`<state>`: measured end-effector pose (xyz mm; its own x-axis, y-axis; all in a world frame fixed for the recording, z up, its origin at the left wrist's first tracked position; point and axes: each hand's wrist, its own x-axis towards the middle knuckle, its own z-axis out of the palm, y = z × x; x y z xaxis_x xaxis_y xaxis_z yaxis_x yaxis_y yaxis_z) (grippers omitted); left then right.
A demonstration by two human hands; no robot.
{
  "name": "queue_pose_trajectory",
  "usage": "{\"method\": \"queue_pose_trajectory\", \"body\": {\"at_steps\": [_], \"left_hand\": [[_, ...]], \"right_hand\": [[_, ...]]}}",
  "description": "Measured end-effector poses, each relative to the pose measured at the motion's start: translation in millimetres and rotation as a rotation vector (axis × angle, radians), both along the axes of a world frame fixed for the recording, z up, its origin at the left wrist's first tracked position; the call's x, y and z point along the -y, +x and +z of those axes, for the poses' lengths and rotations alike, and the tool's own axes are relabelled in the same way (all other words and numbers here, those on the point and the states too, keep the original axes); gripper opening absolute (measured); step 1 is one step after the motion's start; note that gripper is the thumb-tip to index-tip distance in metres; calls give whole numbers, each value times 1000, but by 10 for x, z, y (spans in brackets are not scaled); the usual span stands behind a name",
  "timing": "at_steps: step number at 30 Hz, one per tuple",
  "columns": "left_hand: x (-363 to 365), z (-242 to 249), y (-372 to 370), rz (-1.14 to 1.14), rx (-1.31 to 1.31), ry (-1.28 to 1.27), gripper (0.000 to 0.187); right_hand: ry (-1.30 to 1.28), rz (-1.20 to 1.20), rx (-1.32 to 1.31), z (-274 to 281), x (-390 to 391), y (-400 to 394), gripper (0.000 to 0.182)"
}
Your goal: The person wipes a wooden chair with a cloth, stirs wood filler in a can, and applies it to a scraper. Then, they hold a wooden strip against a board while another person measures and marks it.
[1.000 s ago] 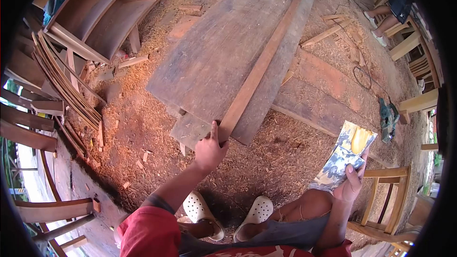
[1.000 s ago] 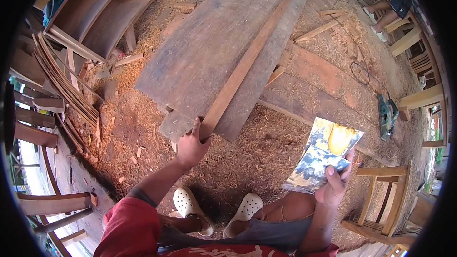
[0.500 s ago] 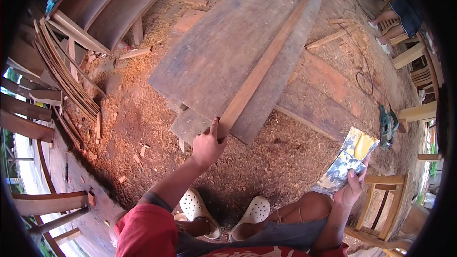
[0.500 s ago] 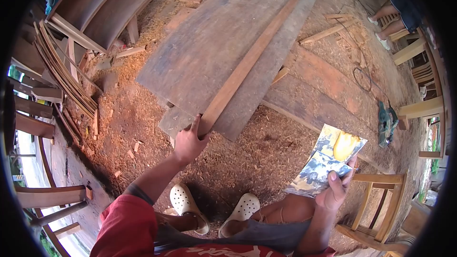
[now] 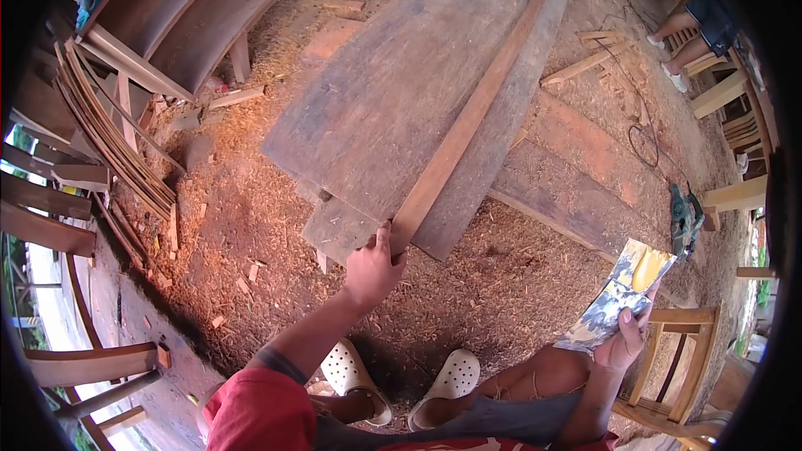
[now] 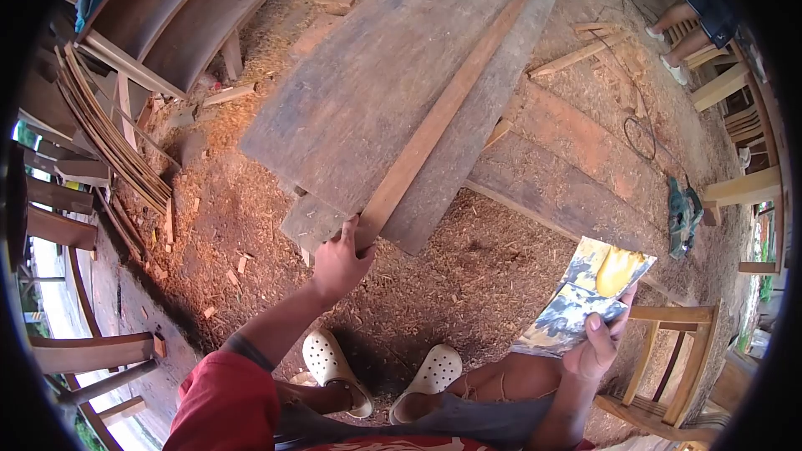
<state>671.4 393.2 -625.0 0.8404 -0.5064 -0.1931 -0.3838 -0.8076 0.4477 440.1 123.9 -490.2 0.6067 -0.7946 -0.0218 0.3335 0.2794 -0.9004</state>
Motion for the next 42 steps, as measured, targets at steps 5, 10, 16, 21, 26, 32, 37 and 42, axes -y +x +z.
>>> {"method": "queue_pose_trajectory", "body": {"at_steps": [5,10,16,21,26,32,37,42], "left_hand": [[-10,-30,-3,7,-1,-2,66],[14,47,4,54,-72,46,73],[-55,-78,-1,-23,78,-30,75],[-64,-86,18,-36,101,-34,75],[-63,-64,16,-34,93,-10,75],[-65,-33,42,-39,107,-6,74],[-87,-30,42,-22,126,-35,73],[-56,-66,15,-26,176,-75,73]], "right_hand": [[2,16,4,-20,-4,33,80],[8,29,4,-26,-7,81,80],[13,39,15,-64,11,72,79],[20,49,26,-53,-5,122,78],[15,49,8,-44,-14,106,79],[6,8,-14,19,-55,94,83],[25,42,-43,141,-116,160,86],[16,48,-3,218,-131,206,72]]}}
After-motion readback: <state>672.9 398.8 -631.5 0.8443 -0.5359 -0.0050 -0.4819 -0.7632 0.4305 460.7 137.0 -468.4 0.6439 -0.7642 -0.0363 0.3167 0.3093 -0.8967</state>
